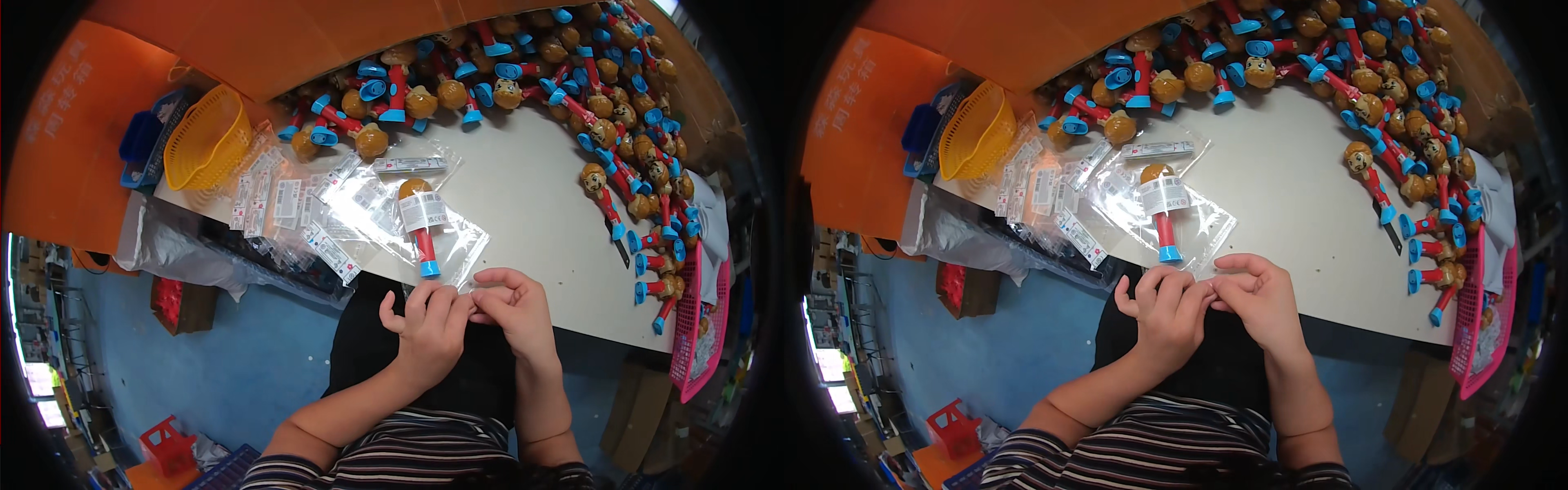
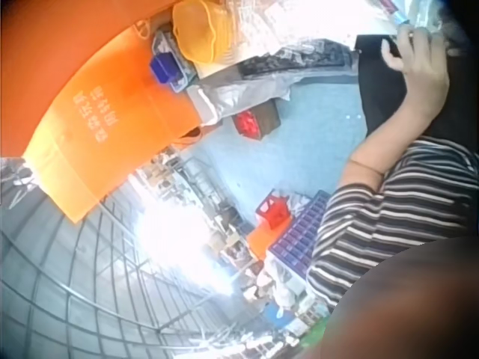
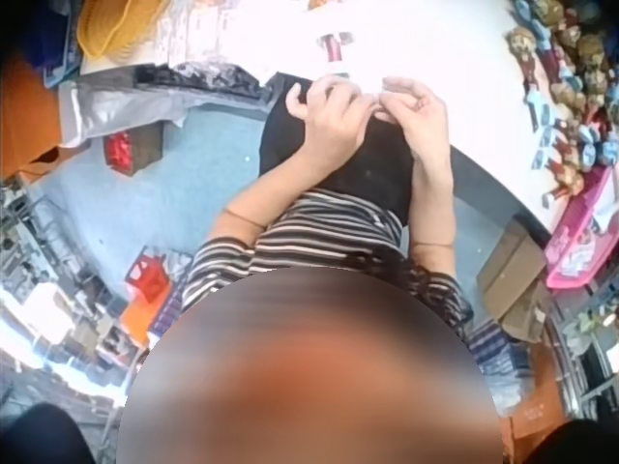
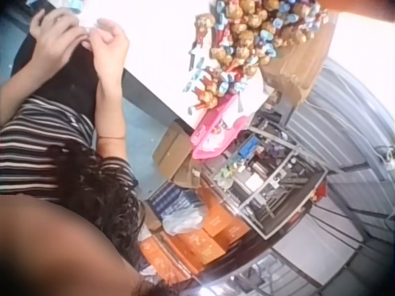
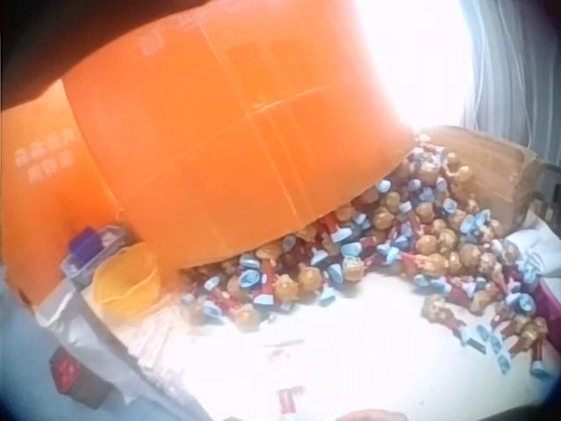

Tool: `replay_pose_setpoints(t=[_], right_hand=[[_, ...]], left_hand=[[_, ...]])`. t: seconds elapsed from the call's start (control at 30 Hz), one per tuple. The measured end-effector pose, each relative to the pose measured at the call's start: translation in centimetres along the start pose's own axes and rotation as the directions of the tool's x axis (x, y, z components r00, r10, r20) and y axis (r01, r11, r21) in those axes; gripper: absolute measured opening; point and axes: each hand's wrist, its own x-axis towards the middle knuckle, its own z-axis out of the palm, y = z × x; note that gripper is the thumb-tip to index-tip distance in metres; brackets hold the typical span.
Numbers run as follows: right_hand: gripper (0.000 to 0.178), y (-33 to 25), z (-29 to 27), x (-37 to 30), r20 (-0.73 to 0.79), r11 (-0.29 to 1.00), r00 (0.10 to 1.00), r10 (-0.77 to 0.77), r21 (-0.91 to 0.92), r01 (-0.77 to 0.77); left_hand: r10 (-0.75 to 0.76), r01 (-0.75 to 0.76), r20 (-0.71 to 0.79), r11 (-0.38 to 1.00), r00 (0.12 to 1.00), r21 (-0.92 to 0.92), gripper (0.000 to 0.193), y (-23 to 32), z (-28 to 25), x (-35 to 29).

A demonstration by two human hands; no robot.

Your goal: Packaging toy dolls into clear plastic bags and sealing them with adhesive.

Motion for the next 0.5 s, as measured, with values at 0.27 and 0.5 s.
replay_pose_setpoints(t=[0.27, 0.5], right_hand=[[0.015, 0.0, 0.3, 0.2, -0.099, 0.996, 0.995, -0.025, 0.083, 0.033], [0.014, 0.3, 0.3, 0.1, -0.061, 0.996, 0.998, -0.022, 0.084, 0.027]], left_hand=[[-0.087, 0.095, 0.065, 0.985, 0.994, -0.141, 0.010, -0.7, -0.8, 0.0], [-0.025, 0.022, -0.031, 0.996, 0.999, -0.083, 0.011, -0.8, -0.9, 0.4]])
